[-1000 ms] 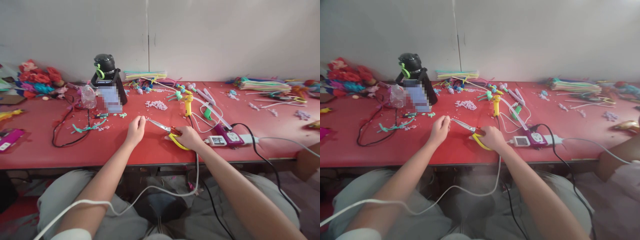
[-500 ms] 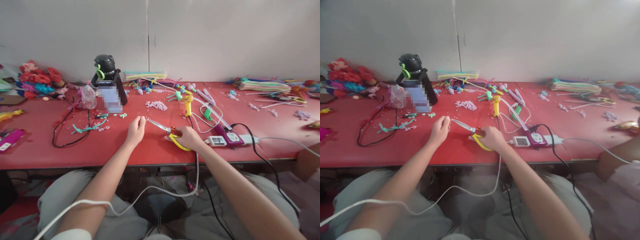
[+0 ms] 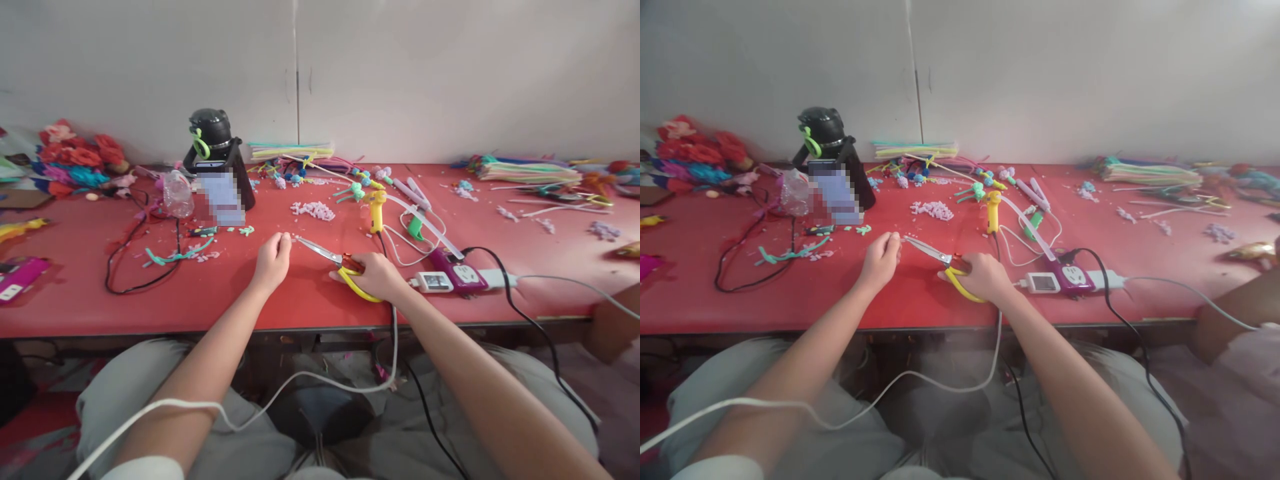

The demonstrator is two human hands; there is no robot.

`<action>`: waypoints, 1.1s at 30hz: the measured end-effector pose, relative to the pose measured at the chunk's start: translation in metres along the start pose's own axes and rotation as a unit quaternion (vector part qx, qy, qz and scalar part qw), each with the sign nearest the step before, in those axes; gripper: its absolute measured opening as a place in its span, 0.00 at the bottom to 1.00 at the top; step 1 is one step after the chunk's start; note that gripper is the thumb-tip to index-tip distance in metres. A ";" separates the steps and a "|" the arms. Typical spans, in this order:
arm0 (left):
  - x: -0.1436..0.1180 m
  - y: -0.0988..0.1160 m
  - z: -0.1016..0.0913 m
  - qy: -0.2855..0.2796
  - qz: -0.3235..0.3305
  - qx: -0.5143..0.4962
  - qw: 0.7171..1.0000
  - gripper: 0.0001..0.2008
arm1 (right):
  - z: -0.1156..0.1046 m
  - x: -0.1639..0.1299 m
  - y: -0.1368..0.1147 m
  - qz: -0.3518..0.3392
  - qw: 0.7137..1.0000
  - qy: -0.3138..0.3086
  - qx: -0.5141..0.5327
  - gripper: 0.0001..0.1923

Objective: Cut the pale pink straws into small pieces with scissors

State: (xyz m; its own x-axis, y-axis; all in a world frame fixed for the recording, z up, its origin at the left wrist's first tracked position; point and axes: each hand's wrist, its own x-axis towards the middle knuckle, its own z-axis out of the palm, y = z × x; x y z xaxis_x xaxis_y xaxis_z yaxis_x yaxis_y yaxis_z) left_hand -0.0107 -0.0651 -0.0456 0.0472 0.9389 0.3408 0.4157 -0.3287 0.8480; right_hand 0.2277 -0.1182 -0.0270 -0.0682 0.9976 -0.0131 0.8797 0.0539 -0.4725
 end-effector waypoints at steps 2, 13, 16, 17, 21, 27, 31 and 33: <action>0.000 0.000 0.000 0.002 -0.001 -0.003 1.000 0.19 | 0.000 -0.001 0.000 0.000 1.000 0.001 0.000 0.29; 0.000 0.002 0.000 0.006 0.009 -0.010 1.000 0.19 | -0.002 -0.001 -0.002 0.002 1.000 -0.005 0.002 0.30; 0.000 0.001 0.000 0.003 0.008 -0.003 1.000 0.20 | -0.002 0.000 -0.002 -0.002 1.000 -0.006 0.004 0.31; 0.000 0.001 0.000 0.003 0.008 -0.004 1.000 0.20 | -0.002 0.000 -0.002 -0.003 1.000 -0.007 0.004 0.31; 0.001 -0.001 0.001 0.003 0.010 -0.006 1.000 0.20 | -0.002 0.001 -0.001 0.000 1.000 -0.010 0.002 0.31; 0.000 -0.001 0.000 0.002 0.010 -0.002 1.000 0.20 | -0.002 0.000 -0.001 0.003 1.000 -0.005 0.011 0.31; 0.000 -0.001 0.001 0.006 0.006 -0.001 1.000 0.20 | -0.002 -0.001 -0.001 -0.005 1.000 -0.003 0.012 0.31; 0.000 -0.001 0.000 0.008 0.007 -0.002 1.000 0.20 | -0.002 0.000 0.000 -0.012 1.000 -0.002 0.008 0.30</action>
State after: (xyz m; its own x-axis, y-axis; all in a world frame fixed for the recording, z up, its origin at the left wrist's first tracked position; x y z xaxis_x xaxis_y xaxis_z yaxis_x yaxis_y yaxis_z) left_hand -0.0107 -0.0649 -0.0467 0.0388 0.9328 0.3583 0.4123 -0.3416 0.8446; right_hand 0.2283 -0.1184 -0.0254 -0.0905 0.9959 -0.0058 0.8705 0.0762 -0.4862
